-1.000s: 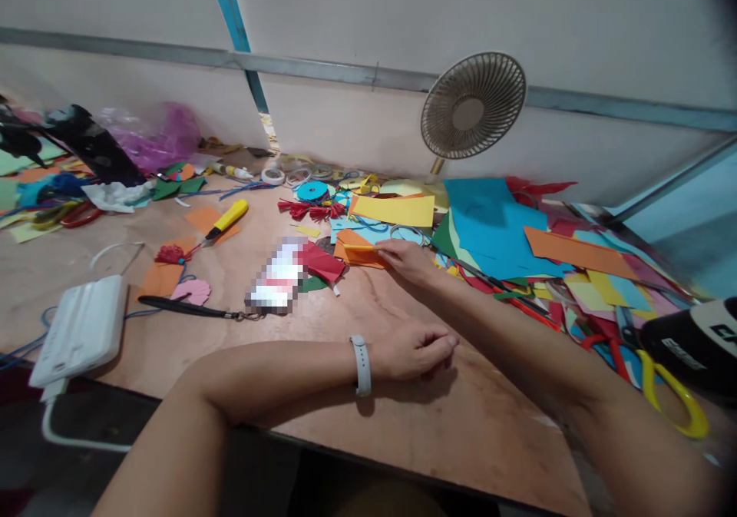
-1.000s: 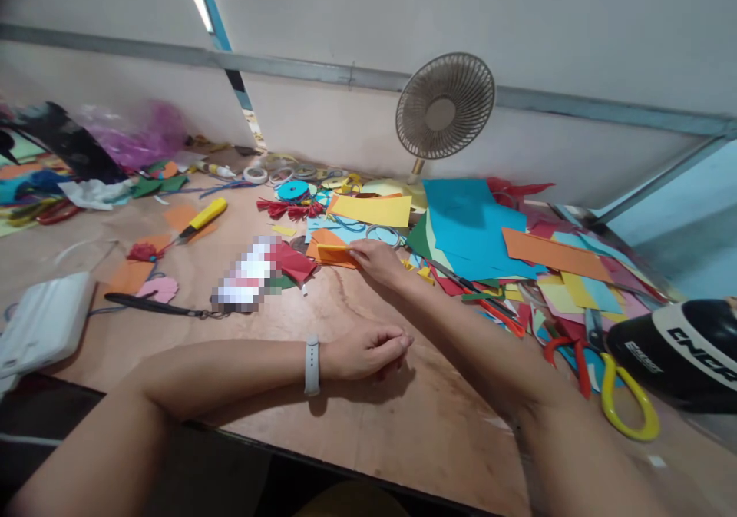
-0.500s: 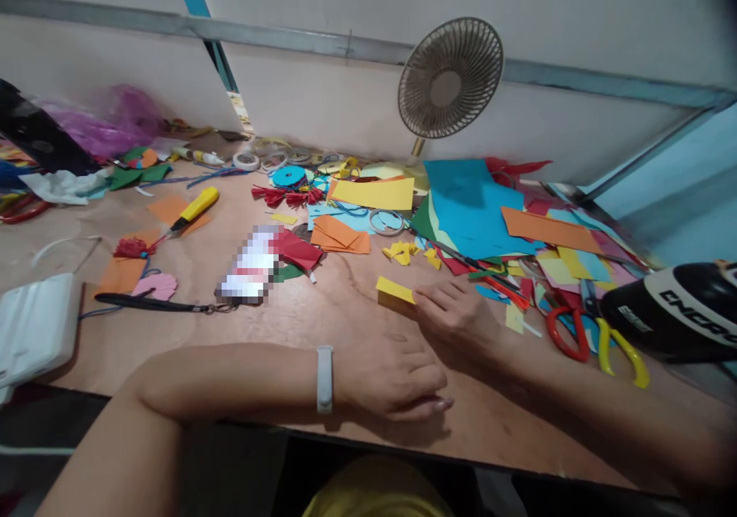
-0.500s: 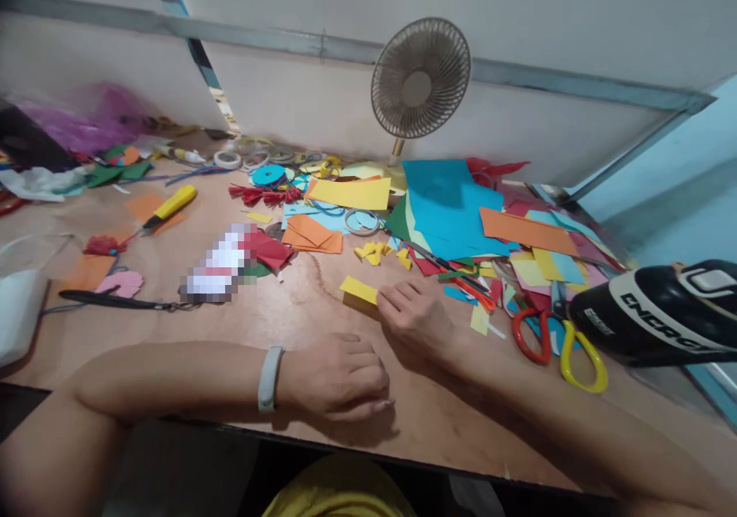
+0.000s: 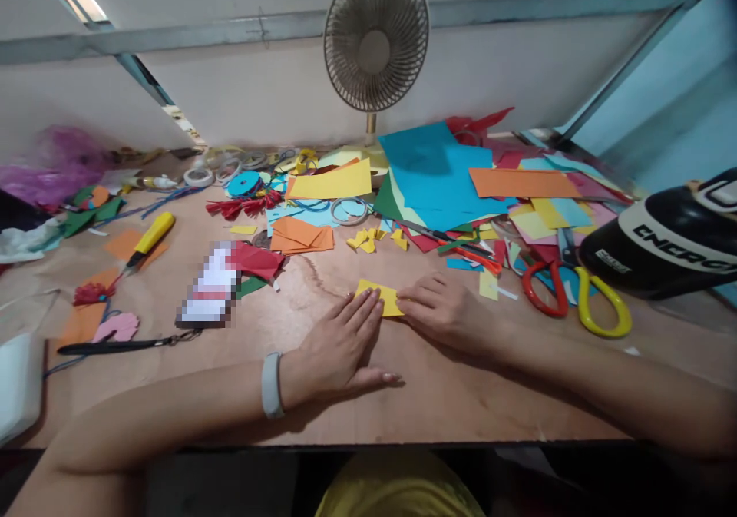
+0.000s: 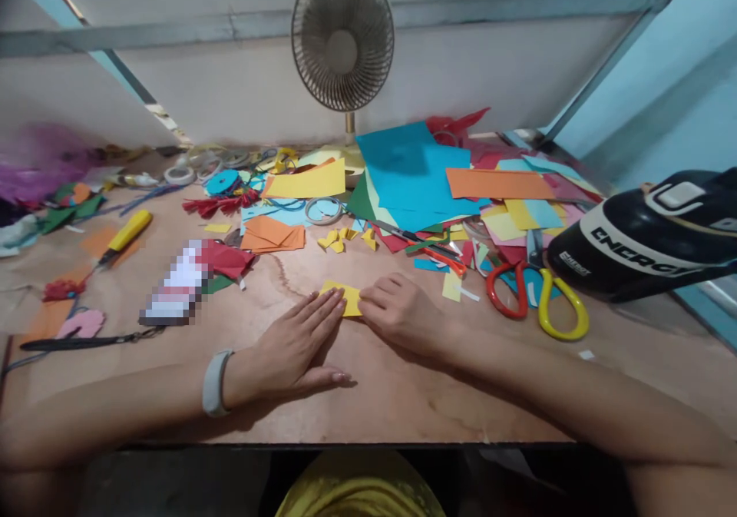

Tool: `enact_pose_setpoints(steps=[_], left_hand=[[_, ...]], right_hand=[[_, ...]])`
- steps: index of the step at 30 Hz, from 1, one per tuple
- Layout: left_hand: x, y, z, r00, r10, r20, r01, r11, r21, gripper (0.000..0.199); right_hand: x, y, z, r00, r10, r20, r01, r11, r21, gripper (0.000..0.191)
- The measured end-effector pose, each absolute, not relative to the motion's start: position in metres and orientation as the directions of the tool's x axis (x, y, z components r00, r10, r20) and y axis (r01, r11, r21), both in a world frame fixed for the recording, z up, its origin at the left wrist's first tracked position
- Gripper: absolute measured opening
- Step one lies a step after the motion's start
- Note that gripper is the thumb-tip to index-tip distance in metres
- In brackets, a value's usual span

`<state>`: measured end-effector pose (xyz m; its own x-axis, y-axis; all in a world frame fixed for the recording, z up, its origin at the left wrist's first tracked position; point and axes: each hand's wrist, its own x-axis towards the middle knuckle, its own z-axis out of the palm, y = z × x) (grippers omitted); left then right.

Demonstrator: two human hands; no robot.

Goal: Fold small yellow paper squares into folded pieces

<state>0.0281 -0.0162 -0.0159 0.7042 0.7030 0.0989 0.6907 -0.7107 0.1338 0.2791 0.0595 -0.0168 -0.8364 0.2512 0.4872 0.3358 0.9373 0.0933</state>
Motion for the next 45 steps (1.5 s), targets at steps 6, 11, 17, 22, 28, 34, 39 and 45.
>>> enact_pose_setpoints(steps=[6,11,17,22,28,34,39,45], left_hand=[[0.015,-0.017,-0.006,0.706,0.704,0.069,0.700,-0.710,0.083,0.103],[0.012,-0.018,-0.011,0.738,0.668,0.091,0.656,-0.743,0.130,0.099],[0.012,-0.018,-0.015,0.768,0.632,0.101,0.613,-0.771,0.172,0.105],[0.013,-0.018,-0.012,0.758,0.642,0.115,0.613,-0.762,0.207,0.105],[0.016,-0.018,-0.010,0.760,0.645,0.076,0.632,-0.761,0.145,0.102],[0.016,-0.018,-0.010,0.748,0.662,0.038,0.653,-0.746,0.132,0.099],[0.016,-0.018,-0.010,0.742,0.669,0.048,0.658,-0.740,0.138,0.096],[0.018,-0.017,-0.008,0.741,0.668,0.066,0.662,-0.744,0.097,0.094]], right_hand=[[0.289,0.077,-0.024,-0.763,0.379,0.523,0.200,0.909,-0.366,0.015],[0.283,0.079,-0.028,-0.724,0.545,0.422,0.197,0.751,-0.631,0.013],[0.274,0.069,-0.024,-0.649,0.660,0.378,0.256,0.657,-0.709,0.014],[0.269,0.067,-0.028,-0.579,0.723,0.376,0.366,0.643,-0.673,0.014],[0.269,0.067,-0.031,-0.601,0.701,0.384,0.409,0.682,-0.606,0.017],[0.268,0.066,-0.031,-0.586,0.710,0.391,0.439,0.684,-0.583,0.016],[0.267,0.067,-0.031,-0.579,0.716,0.391,0.448,0.680,-0.580,0.017],[0.267,0.067,-0.034,-0.587,0.709,0.392,0.439,0.685,-0.581,0.018]])
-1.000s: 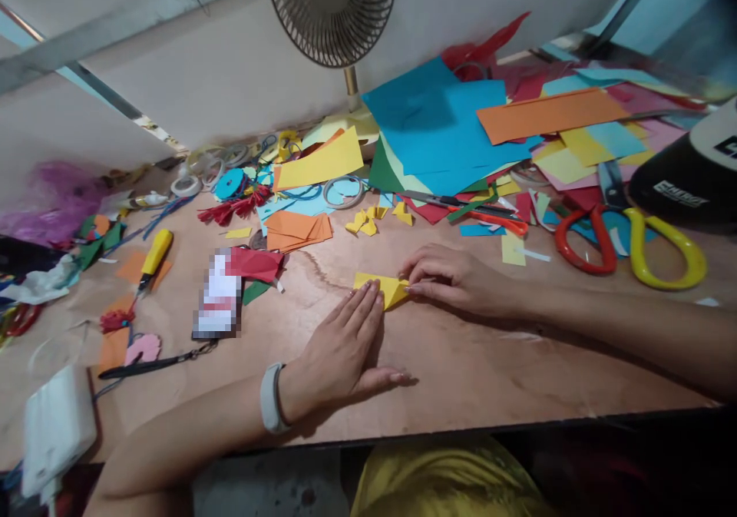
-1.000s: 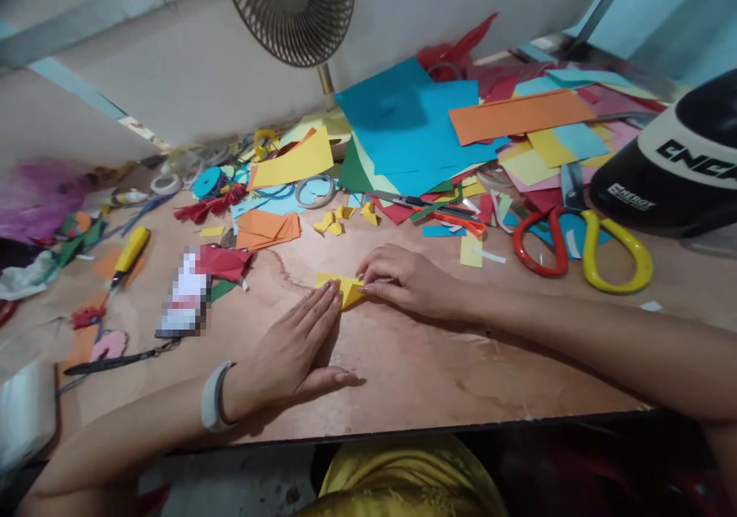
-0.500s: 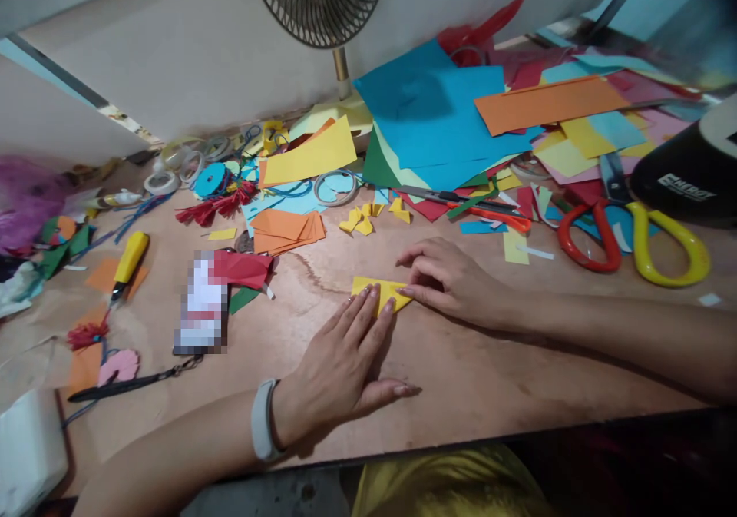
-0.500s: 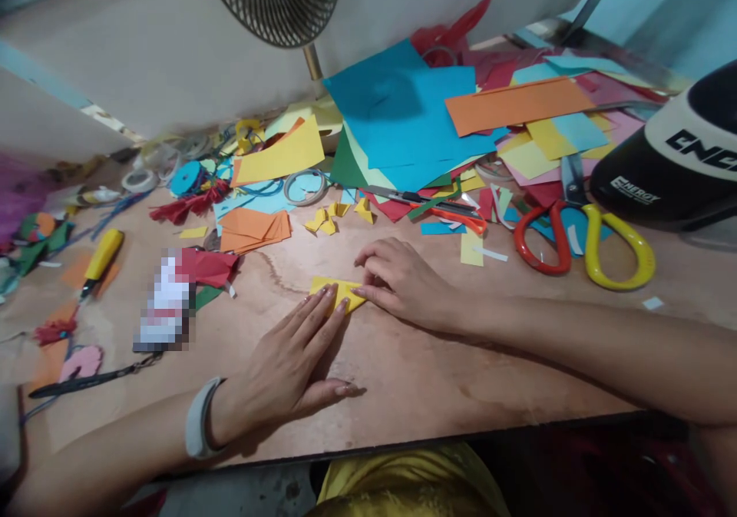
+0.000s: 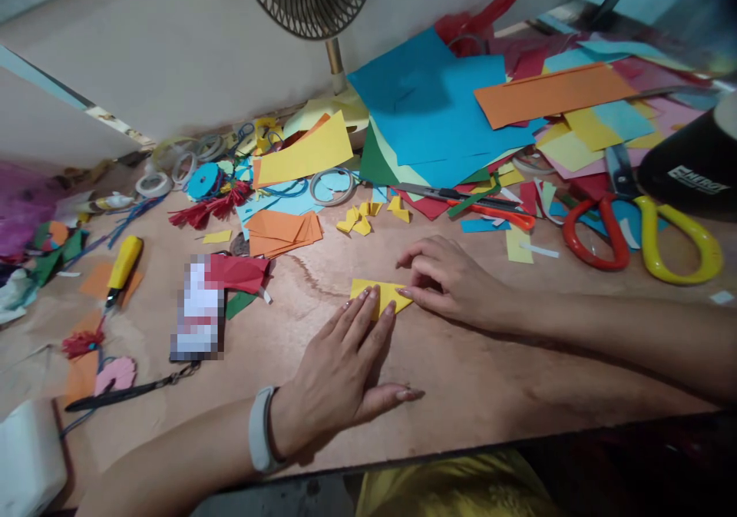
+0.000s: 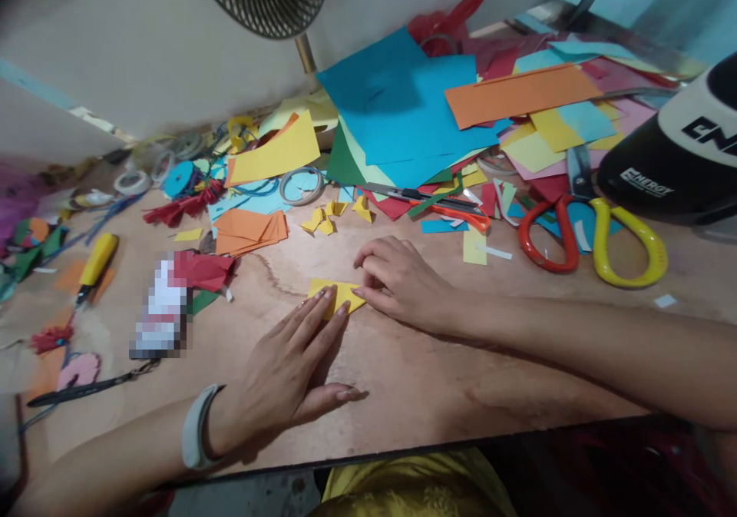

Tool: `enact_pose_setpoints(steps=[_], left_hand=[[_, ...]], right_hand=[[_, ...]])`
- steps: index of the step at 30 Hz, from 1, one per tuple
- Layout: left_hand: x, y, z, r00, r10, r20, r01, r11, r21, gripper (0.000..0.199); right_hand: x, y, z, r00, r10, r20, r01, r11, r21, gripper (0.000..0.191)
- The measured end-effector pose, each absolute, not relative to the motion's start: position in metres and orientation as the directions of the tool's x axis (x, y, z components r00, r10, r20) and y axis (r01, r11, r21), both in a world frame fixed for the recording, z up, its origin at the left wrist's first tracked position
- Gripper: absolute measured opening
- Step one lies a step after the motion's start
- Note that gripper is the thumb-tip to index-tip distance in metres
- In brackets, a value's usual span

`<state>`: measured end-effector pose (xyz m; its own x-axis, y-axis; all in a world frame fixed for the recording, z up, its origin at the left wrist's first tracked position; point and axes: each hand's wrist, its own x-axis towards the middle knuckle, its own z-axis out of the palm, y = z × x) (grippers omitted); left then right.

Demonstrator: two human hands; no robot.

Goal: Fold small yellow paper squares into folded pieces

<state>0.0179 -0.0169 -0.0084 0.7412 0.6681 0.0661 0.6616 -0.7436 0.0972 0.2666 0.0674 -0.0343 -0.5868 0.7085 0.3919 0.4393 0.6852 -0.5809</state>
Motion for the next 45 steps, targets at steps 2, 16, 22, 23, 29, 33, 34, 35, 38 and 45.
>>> enact_pose_setpoints(steps=[2,16,22,23,29,33,34,35,38,45], left_hand=[[0.019,-0.017,-0.008,0.737,0.672,0.075,0.666,-0.741,0.090,0.093],[0.021,-0.015,-0.003,0.732,0.663,0.157,0.666,-0.745,0.044,0.096],[0.023,-0.014,-0.003,0.735,0.659,0.156,0.663,-0.748,0.035,0.100],[0.023,-0.014,-0.003,0.736,0.660,0.151,0.663,-0.748,0.034,0.100],[0.021,-0.012,-0.001,0.749,0.647,0.143,0.651,-0.758,0.022,0.097],[0.020,-0.009,0.001,0.767,0.629,0.123,0.631,-0.775,0.033,0.094],[0.020,-0.008,0.001,0.776,0.620,0.115,0.620,-0.784,0.037,0.094],[0.019,-0.007,0.001,0.787,0.608,0.109,0.607,-0.794,0.039,0.094],[0.018,-0.005,-0.002,0.809,0.575,0.122,0.576,-0.817,0.035,0.092],[0.017,-0.001,-0.008,0.807,0.562,0.181,0.562,-0.825,0.054,0.094]], right_hand=[[0.267,0.067,-0.035,-0.590,0.706,0.391,0.440,0.687,-0.578,0.017],[0.265,0.065,-0.035,-0.584,0.699,0.413,0.487,0.708,-0.511,0.015],[0.261,0.058,-0.034,-0.606,0.709,0.360,0.586,0.704,-0.400,0.023],[0.261,0.058,-0.035,-0.607,0.714,0.349,0.602,0.700,-0.386,0.026],[0.265,0.056,-0.032,-0.622,0.742,0.249,0.644,0.666,-0.377,0.035],[0.273,0.056,-0.029,-0.619,0.762,0.191,0.650,0.633,-0.420,0.038],[0.275,0.057,-0.030,-0.628,0.757,0.183,0.644,0.637,-0.425,0.040],[0.277,0.058,-0.031,-0.641,0.747,0.177,0.633,0.645,-0.428,0.042],[0.283,0.063,-0.035,-0.699,0.698,0.156,0.582,0.682,-0.443,0.048],[0.289,0.071,-0.037,-0.747,0.661,0.068,0.551,0.674,-0.492,0.055]])
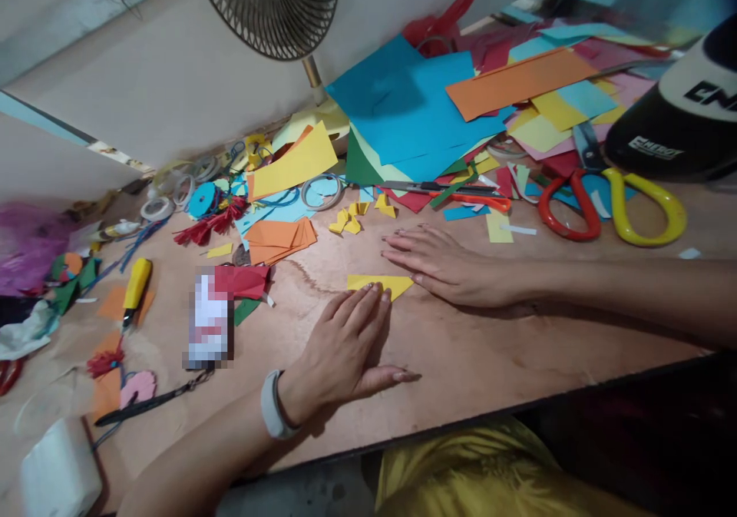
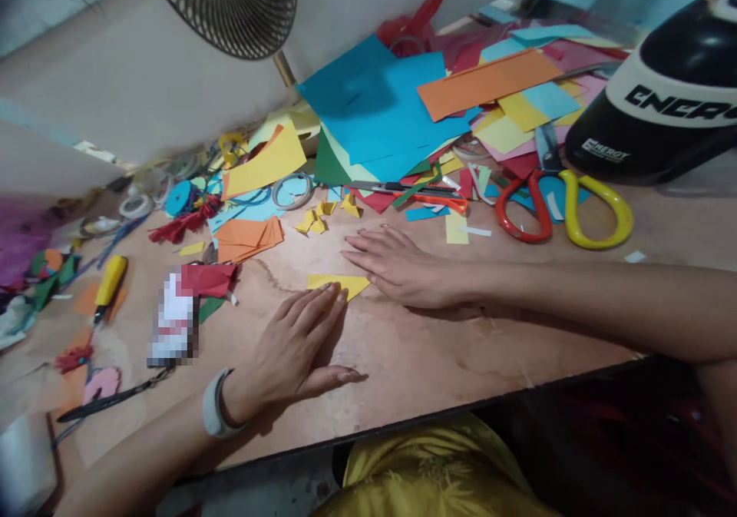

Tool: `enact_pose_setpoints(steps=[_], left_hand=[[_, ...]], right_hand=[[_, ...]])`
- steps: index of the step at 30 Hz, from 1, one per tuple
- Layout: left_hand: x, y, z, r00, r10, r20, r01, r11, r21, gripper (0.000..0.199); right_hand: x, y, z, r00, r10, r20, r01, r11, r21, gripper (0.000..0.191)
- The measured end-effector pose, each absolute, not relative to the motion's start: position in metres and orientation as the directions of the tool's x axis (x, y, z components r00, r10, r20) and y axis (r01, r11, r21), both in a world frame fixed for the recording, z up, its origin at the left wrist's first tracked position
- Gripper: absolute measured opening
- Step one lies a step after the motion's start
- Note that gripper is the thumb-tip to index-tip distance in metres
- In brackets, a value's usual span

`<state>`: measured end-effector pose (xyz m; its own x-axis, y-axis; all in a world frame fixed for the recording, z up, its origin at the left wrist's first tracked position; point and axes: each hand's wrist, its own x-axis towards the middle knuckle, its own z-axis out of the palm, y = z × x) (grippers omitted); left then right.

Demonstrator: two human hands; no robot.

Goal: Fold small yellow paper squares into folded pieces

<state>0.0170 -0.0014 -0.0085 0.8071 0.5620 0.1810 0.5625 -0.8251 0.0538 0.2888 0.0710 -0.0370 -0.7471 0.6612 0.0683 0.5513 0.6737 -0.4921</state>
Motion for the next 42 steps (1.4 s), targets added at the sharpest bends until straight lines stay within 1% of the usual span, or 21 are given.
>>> enact_pose_setpoints(steps=[7,11,15,20,23,28,31,33,36,38,42], left_hand=[[0.022,0.003,-0.007,0.791,0.592,0.155,0.582,-0.806,0.112,0.090],[0.025,0.004,-0.005,0.784,0.602,0.152,0.592,-0.798,0.109,0.087],[0.027,0.005,-0.004,0.779,0.608,0.154,0.597,-0.794,0.114,0.086],[0.028,0.006,-0.004,0.773,0.622,0.126,0.609,-0.782,0.133,0.089],[0.026,0.007,-0.003,0.777,0.620,0.112,0.604,-0.784,0.143,0.086],[0.020,0.004,0.004,0.790,0.603,0.108,0.590,-0.796,0.131,0.080],[0.020,-0.005,0.008,0.787,0.607,0.113,0.600,-0.795,0.090,0.081],[0.022,-0.013,0.008,0.777,0.620,0.105,0.619,-0.784,0.045,0.082],[0.025,-0.019,0.005,0.764,0.634,0.123,0.638,-0.770,0.005,0.082],[0.025,-0.019,0.002,0.762,0.628,0.158,0.634,-0.773,0.017,0.085],[0.023,-0.014,-0.001,0.730,0.665,0.155,0.668,-0.743,0.041,0.091]], right_hand=[[0.282,0.064,-0.036,-0.721,0.691,0.049,0.599,0.658,-0.456,0.057],[0.279,0.061,-0.035,-0.705,0.703,0.095,0.615,0.672,-0.413,0.058],[0.276,0.062,-0.037,-0.702,0.702,0.120,0.621,0.686,-0.378,0.056],[0.277,0.062,-0.042,-0.702,0.700,0.132,0.622,0.693,-0.364,0.054],[0.280,0.061,-0.044,-0.723,0.681,0.116,0.605,0.705,-0.370,0.054],[0.282,0.062,-0.046,-0.724,0.681,0.109,0.605,0.704,-0.372,0.055],[0.282,0.062,-0.046,-0.730,0.674,0.115,0.603,0.714,-0.357,0.054],[0.281,0.059,-0.043,-0.726,0.671,0.151,0.588,0.720,-0.368,0.050],[0.279,0.051,-0.035,-0.705,0.668,0.238,0.537,0.723,-0.435,0.041],[0.277,0.044,-0.028,-0.704,0.654,0.277,0.484,0.727,-0.486,0.038],[0.272,0.027,-0.017,-0.694,0.665,0.276,0.441,0.695,-0.567,0.036]])
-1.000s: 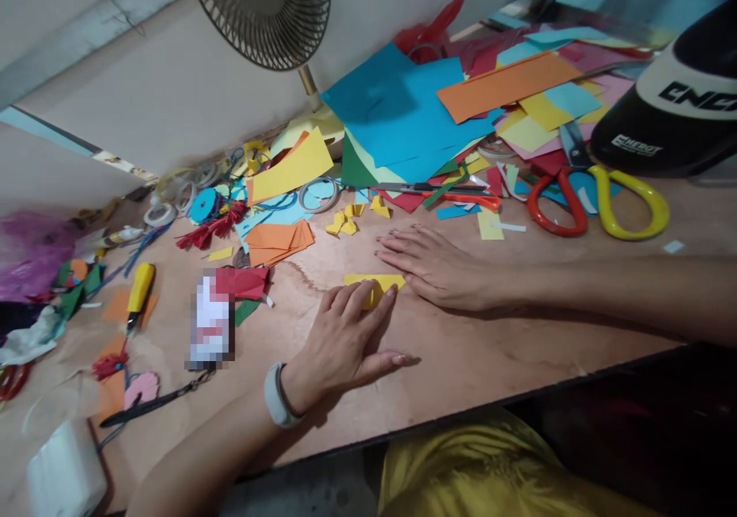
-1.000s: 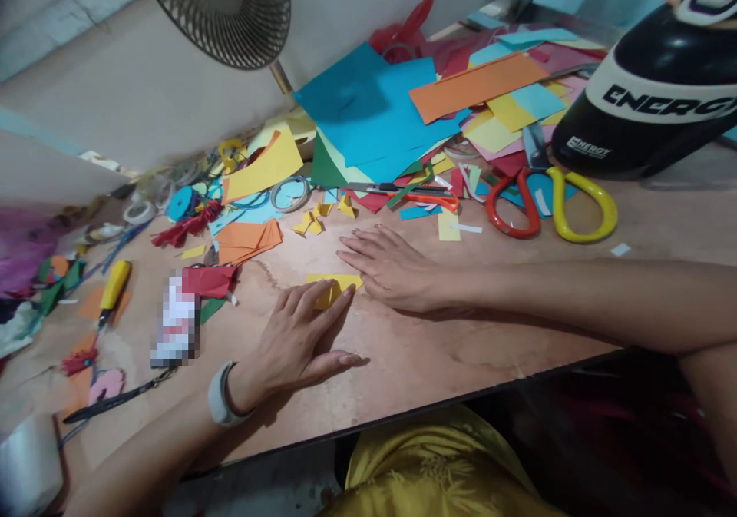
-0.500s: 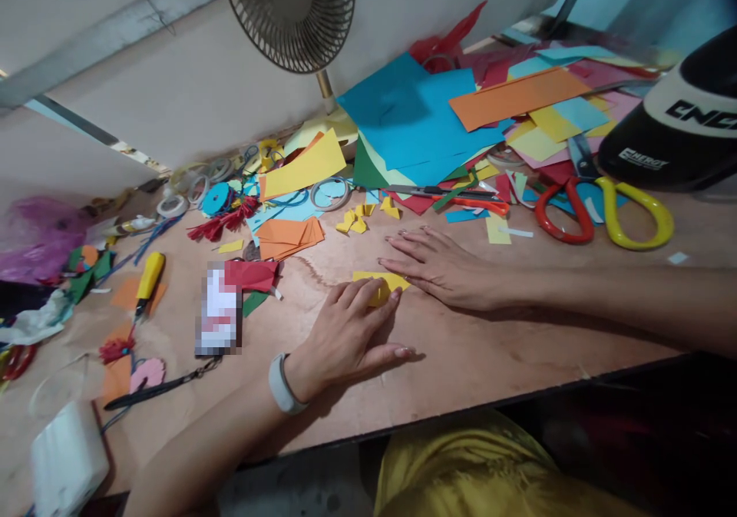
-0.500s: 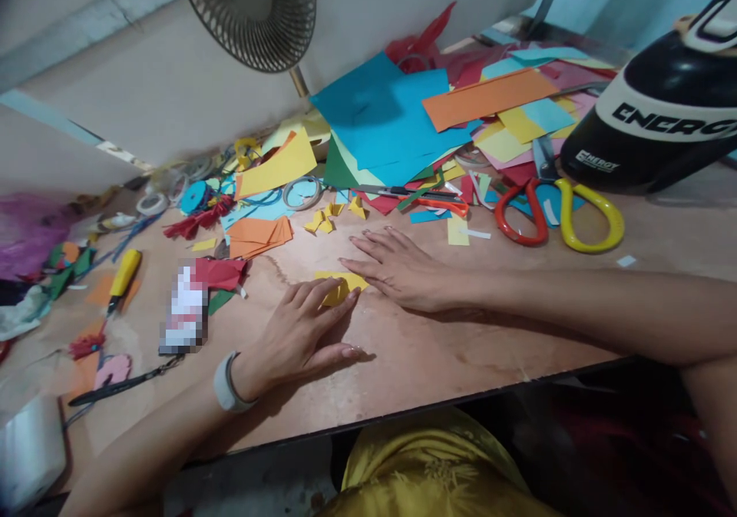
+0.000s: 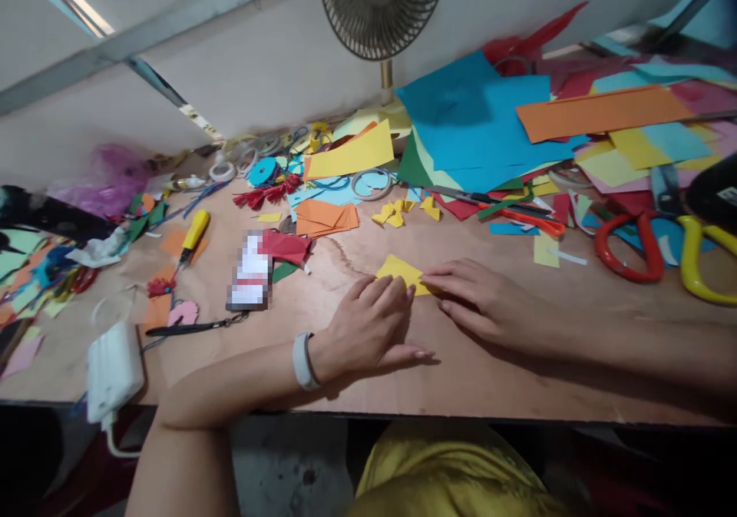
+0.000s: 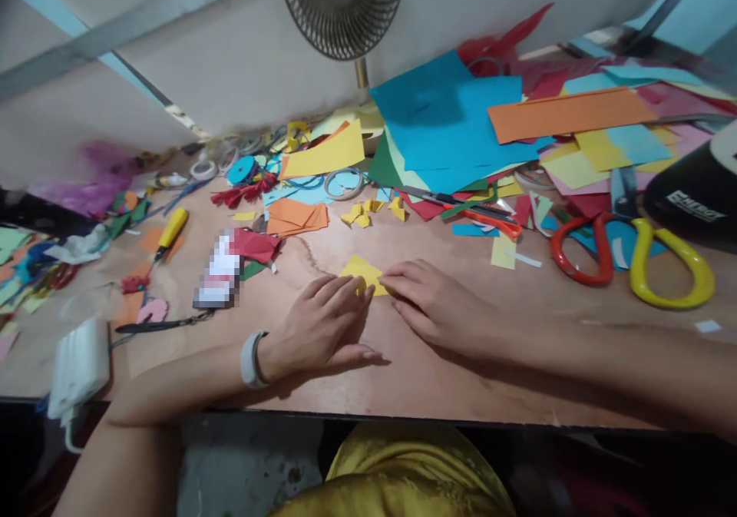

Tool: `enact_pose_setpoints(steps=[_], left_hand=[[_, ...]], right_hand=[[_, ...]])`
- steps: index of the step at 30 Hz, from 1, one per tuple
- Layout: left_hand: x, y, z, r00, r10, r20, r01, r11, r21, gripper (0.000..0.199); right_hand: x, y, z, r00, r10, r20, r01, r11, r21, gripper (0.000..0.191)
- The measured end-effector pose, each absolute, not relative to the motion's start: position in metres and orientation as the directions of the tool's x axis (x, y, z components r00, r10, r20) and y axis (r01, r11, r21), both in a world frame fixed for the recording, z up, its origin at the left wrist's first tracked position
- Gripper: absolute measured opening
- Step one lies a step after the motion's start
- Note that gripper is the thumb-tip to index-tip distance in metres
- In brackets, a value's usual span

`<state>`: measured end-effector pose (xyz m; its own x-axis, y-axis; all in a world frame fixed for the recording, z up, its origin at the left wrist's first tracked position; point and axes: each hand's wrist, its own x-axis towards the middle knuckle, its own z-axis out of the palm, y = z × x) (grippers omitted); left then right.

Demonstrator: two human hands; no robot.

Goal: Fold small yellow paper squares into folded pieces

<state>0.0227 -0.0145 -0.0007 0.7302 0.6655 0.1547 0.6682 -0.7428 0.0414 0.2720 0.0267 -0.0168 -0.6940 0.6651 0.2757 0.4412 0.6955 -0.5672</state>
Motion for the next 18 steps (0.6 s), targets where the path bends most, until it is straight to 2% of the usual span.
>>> enact_pose_setpoints(steps=[4,6,8,11,14,15,18], left_hand=[[0.019,-0.014,-0.004,0.707,0.692,0.142,0.692,-0.719,0.060,0.088],[0.018,-0.013,-0.007,0.704,0.697,0.135,0.694,-0.716,0.075,0.086],[0.018,-0.012,-0.010,0.708,0.694,0.129,0.688,-0.719,0.098,0.086],[0.018,-0.009,-0.012,0.733,0.668,0.131,0.655,-0.744,0.130,0.086],[0.019,-0.008,-0.011,0.746,0.652,0.140,0.637,-0.759,0.139,0.080],[0.019,-0.008,-0.011,0.749,0.648,0.139,0.634,-0.761,0.137,0.077],[0.019,-0.008,-0.010,0.760,0.634,0.143,0.621,-0.773,0.126,0.068]], right_hand=[[0.269,0.007,-0.004,-0.757,0.618,0.214,0.339,0.651,-0.680,0.043],[0.268,0.004,0.002,-0.833,0.540,0.118,0.259,0.570,-0.779,0.044],[0.268,0.010,0.005,-0.821,0.566,0.075,0.247,0.470,-0.847,0.038],[0.268,0.034,0.001,-0.605,0.783,0.147,0.389,0.452,-0.803,0.034],[0.268,0.056,-0.009,-0.524,0.831,0.184,0.533,0.489,-0.691,0.037],[0.268,0.059,-0.011,-0.531,0.830,0.171,0.538,0.485,-0.689,0.041],[0.267,0.057,-0.012,-0.551,0.830,0.085,0.475,0.396,-0.786,0.054]])
